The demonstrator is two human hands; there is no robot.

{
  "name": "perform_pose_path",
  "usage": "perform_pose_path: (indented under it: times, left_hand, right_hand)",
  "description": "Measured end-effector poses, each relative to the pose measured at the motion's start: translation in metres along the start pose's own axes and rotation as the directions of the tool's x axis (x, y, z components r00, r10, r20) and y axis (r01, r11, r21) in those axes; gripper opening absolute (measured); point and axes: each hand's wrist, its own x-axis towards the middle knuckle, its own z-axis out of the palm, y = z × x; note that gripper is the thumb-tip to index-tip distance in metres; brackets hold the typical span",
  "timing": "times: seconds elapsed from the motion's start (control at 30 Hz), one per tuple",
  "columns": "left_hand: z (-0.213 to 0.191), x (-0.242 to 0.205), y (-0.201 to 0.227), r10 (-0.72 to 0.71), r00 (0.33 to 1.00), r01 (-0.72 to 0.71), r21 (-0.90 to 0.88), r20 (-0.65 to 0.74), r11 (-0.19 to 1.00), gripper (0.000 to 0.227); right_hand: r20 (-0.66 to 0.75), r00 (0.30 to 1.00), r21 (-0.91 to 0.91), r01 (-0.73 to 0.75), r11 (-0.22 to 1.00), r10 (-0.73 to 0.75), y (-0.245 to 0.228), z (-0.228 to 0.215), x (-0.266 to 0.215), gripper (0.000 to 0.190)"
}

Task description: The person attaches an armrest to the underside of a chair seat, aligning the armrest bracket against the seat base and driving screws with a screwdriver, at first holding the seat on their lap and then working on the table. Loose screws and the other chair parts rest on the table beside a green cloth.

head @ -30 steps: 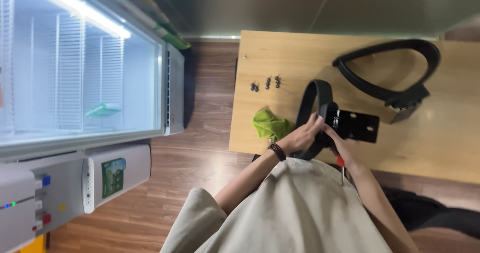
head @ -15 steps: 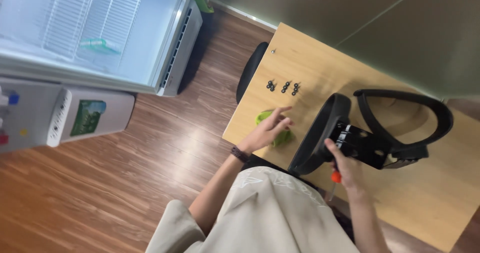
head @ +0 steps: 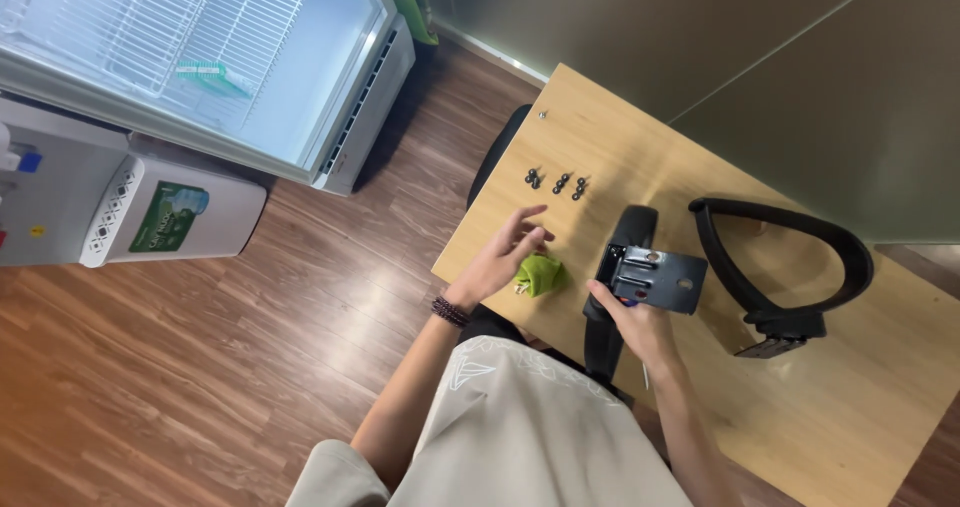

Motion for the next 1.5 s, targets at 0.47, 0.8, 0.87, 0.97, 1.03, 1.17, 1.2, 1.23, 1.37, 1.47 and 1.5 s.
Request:
perform_pose_path:
  times: [0.47,0.8,0.87,0.97,1.03,1.17,1.2,1.23,1.37,1.47,1.5]
  left_hand:
    - [-0.133,0.095,-0.023,-0.067,0.996,0.064,-0.063,-0.053,0.996,0.041]
    - [-0.198,0.189,-0.237,-0.269,0.867,0.378,0.204,-0.418,0.903,0.042]
    - [-0.192,0.198,-0.267,-0.255,0.866,0.381,0.238,-0.43,0.893,0.044]
    - [-0.181,0.205,-0.318,-0.255,0.858,0.416,0.311,-0.446,0.855,0.05]
    - [-0.17,0.202,-0.348,-0.292,0.848,0.458,0.334,-0.443,0.824,0.054]
    - [-0.164,0.221,-0.407,-0.405,0.833,0.545,0.429,-0.378,0.72,0.069]
    - [-0.159,0.219,-0.426,-0.403,0.844,0.531,0.443,-0.354,0.723,0.073]
    - [-0.16,0.229,-0.43,-0.419,0.839,0.54,0.435,-0.348,0.72,0.073]
    - [-0.16,0.239,-0.419,-0.452,0.824,0.567,0.515,-0.342,0.643,0.109]
    - [-0.163,0.26,-0.402,-0.45,0.828,0.557,0.575,-0.333,0.599,0.128]
    - [-0.162,0.266,-0.398,-0.453,0.828,0.555,0.602,-0.332,0.574,0.137]
  right_hand:
    - [-0.076,0.996,-0.208,0.031,0.978,-0.048,-0.049,0.053,0.049,0.079]
    - [-0.196,0.964,-0.379,-0.244,0.893,0.18,-0.089,0.109,0.096,0.078]
    - [-0.2,0.974,-0.408,-0.179,0.895,0.103,-0.085,0.116,0.099,0.075]
    - [-0.229,0.968,-0.397,-0.192,0.897,0.106,-0.084,0.128,0.104,0.076]
    - [-0.252,0.946,-0.366,-0.287,0.885,0.202,-0.082,0.131,0.102,0.08]
    - [-0.267,0.954,-0.437,-0.248,0.865,0.139,-0.063,0.133,0.103,0.075]
    - [-0.281,0.931,-0.355,-0.325,0.876,0.232,-0.059,0.132,0.1,0.082]
    - [-0.278,0.929,-0.362,-0.337,0.869,0.245,-0.052,0.133,0.1,0.082]
    - [-0.275,0.919,-0.368,-0.372,0.852,0.283,-0.032,0.123,0.091,0.086]
    - [-0.262,0.934,-0.4,-0.334,0.854,0.243,-0.007,0.114,0.087,0.089]
    - [-0.238,0.942,-0.394,-0.316,0.863,0.236,0.003,0.11,0.084,0.092]
